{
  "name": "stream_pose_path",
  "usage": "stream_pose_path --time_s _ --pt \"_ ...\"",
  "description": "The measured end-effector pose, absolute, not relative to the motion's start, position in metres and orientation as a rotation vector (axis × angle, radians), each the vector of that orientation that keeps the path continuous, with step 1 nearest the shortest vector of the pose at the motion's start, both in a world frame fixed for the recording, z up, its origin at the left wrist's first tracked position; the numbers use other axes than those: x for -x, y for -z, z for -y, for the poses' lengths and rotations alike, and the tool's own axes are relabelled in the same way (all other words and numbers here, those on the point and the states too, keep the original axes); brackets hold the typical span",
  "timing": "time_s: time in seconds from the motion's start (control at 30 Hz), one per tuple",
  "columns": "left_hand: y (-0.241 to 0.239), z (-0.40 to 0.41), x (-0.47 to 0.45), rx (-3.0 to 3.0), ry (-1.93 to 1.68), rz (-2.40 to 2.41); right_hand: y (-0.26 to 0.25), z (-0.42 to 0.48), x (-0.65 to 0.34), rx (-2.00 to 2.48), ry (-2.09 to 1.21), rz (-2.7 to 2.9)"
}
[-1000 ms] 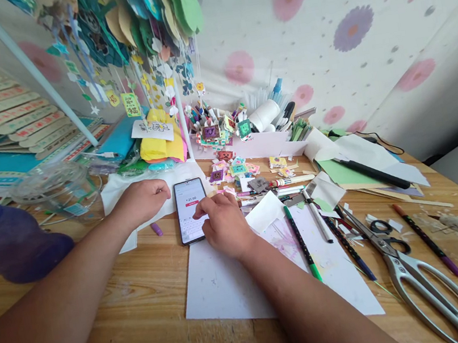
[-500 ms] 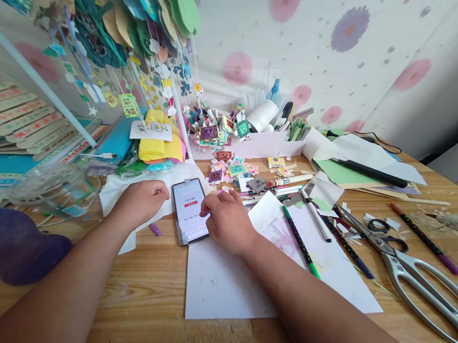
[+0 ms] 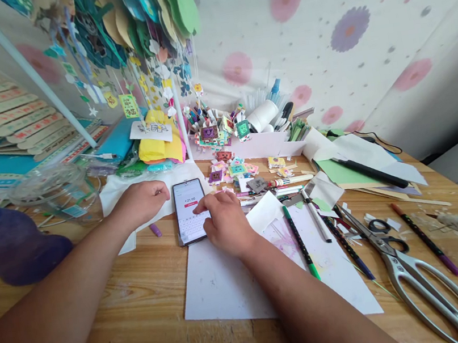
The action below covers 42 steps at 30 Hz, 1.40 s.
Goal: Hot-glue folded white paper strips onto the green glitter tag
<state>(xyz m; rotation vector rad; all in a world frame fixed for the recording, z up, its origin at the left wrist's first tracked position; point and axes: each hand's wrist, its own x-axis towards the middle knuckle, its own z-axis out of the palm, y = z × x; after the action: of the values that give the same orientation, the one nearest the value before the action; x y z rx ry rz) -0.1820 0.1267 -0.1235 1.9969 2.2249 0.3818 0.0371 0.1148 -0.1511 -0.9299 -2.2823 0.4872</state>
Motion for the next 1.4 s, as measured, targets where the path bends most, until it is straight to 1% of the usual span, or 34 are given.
stream_pose_path --time_s 0.23,0.53,0.73,0.97,1.4 --pt "0.123 -0.126 0.181 -1.999 -0.375 -2.224 0.147 -0.106 -0.025 0.759 -0.570 2.440" --pt "0.123 -0.126 0.182 -1.998 -0.385 -2.216 0.146 -0.120 -0.044 0.952 -0.458 2.186" --pt "0.123 -0.126 0.182 -2.003 -0.390 -2.217 0.149 -0.119 -0.044 0.943 -0.448 2.232" --pt "0.122 -0.126 0.182 -2.003 -0.391 -2.216 0.149 -0.113 -0.038 0.813 -0.486 2.330" --pt "0.123 -0.127 0.182 -1.992 -0.393 -2.235 0.147 -0.107 -0.026 0.791 -0.571 2.464"
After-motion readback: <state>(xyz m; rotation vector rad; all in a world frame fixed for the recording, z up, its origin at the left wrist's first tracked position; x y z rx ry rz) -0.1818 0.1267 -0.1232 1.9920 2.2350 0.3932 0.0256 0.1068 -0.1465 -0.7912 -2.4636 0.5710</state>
